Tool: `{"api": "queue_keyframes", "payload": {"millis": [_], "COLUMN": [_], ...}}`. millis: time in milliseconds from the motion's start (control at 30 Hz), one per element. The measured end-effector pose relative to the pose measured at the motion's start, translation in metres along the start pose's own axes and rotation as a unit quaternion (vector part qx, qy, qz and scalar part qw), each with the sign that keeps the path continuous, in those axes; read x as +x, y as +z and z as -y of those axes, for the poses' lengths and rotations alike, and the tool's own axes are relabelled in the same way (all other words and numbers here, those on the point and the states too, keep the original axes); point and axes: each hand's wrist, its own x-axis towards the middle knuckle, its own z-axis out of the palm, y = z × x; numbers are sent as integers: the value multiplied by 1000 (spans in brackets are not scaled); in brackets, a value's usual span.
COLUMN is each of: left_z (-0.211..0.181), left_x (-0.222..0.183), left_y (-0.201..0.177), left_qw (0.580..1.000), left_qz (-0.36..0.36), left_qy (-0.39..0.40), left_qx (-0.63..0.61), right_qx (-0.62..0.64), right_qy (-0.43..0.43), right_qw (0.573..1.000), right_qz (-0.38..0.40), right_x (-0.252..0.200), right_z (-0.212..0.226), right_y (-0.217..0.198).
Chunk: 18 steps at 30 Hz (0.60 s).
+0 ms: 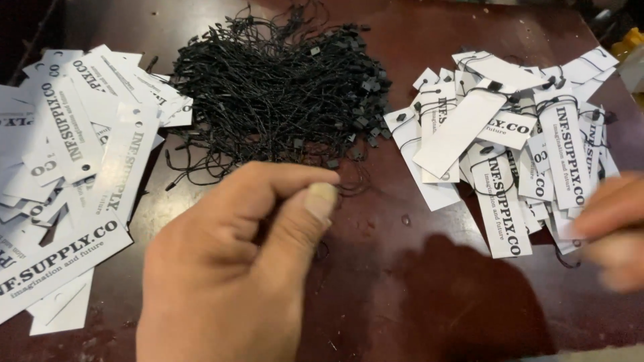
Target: Manually attaching plastic string fasteners to paper clothing tags by threading the string through a pre-punched hole and snapping the fastener ends together.
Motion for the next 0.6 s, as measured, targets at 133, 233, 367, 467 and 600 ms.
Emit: {"api": "queue_keyframes", "payload": {"millis": [133, 233, 367, 467, 600], "left_z": [-2, -3, -34, -48, -35], "left_x": [-13, -25, -6, 7, 6], "left_y": [17, 28, -2, -27, -28], "left_qw": [999, 995, 991, 994, 990], "left_qz": [31, 69, 90, 69, 47], "left_qy": [28, 67, 98, 69, 42], "left_qx": [-8, -19, -9, 50, 128], "right_qx": [-235, -157, -33, -17, 6], "right_qy": [-93, -104, -116, -107, -93], "right_qw": [926, 952, 977, 980, 982], "right_qz": [-279, -240, -175, -164, -161], "right_x": [-15, -5, 8, 16, 25], "right_z": [223, 246, 263, 266, 269], "right_y": [169, 189, 205, 215, 223]}}
